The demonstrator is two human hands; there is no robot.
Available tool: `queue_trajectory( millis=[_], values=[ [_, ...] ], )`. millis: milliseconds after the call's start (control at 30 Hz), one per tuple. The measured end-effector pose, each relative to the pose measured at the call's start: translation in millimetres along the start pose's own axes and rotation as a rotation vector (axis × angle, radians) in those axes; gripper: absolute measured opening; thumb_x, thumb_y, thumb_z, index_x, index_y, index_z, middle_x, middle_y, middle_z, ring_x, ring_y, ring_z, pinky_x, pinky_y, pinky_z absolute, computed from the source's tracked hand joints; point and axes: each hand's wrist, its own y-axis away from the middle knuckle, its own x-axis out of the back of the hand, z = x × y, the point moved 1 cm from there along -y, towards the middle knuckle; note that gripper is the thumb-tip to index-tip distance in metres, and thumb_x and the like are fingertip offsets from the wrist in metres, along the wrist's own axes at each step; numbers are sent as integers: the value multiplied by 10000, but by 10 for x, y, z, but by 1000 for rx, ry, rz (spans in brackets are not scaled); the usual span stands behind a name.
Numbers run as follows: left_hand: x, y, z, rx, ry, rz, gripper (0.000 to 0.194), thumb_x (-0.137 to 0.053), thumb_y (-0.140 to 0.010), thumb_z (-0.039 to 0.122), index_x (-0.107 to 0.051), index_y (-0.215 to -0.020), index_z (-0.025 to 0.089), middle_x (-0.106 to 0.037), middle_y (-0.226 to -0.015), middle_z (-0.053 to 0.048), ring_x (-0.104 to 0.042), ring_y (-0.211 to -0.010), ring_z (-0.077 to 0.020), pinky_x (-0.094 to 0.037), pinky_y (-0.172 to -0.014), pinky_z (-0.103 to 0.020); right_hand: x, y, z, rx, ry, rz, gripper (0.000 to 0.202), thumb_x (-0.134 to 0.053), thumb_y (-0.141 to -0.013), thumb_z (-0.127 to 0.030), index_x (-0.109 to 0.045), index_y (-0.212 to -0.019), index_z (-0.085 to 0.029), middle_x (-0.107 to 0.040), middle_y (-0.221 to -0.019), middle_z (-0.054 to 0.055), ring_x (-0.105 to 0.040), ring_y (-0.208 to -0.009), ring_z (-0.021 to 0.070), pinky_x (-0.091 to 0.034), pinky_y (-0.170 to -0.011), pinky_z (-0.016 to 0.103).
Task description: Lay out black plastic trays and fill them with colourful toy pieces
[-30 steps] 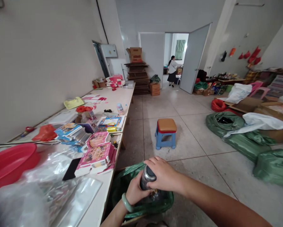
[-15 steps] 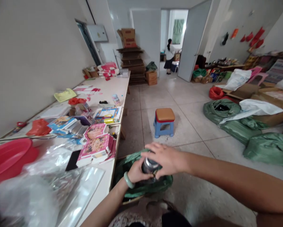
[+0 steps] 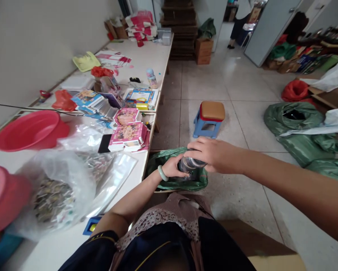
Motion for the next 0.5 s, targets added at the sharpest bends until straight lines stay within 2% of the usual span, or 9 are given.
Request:
queue_trajectory(
  millis=[67,133,233,300,367,433,500],
  values=[
    [22,31,-52,-10,51,2,905,-836,-564,475,-478,-1318,124,-636,-1238,-144,-616,-1132,-303,-463,-1005,-420,163,25,15,-6,-79,46,435,-606,-775,-268,-611,-1210,-270,-547,-1329,23,-453,-1273,266,-341,-1082,498],
    [72,64,-53,-4,80,49,916,-842,-557,473,-476,-1317,116,-632,-1245,-151,-609,-1145,-302,-453,-1019,-424,275,91,58,-41,-172,173,466,-635,-771,-350,-599,-1229,-275,-543,-1331,27,-458,-1285,268,-349,-1087,502],
    [208,107,83,7,67,126,915,-846,-540,494,-495,-1296,115,-629,-1249,-158,-601,-1158,-304,-444,-1031,-424,208,266,215,-148,-412,427,633,-689,-739,-453,-515,-1324,-284,-529,-1350,58,-510,-1250,273,-435,-1035,469],
    [338,131,264,-12,36,151,916,-844,-533,519,-506,-1287,124,-639,-1234,-154,-608,-1148,-301,-449,-1024,-412,-40,387,390,-256,-666,562,627,-649,-768,-517,-484,-1332,-300,-562,-1316,71,-574,-1178,265,-501,-963,451],
    [497,148,492,-51,-6,168,907,-836,-529,549,-521,-1271,134,-658,-1197,-142,-631,-1109,-292,-470,-995,-395,-422,461,584,-362,-946,658,534,-555,-818,-563,-501,-1283,-306,-616,-1240,79,-631,-1084,262,-542,-885,457],
    [668,155,744,-111,-57,169,866,-814,-543,573,-540,-1244,146,-676,-1159,-127,-653,-1063,-281,-493,-958,-380,-861,465,730,-447,-1169,723,478,-447,-861,-579,-529,-1232,-289,-650,-1184,95,-662,-1019,274,-552,-840,484],
    [829,147,996,-202,-92,155,801,-760,-600,602,-547,-1224,147,-685,-1132,-129,-668,-1035,-276,-510,-929,-372,-1244,413,758,-493,-1277,743,492,-330,-899,-577,-556,-1207,-268,-674,-1145,114,-671,-1006,286,-536,-864,514]
  ],
)
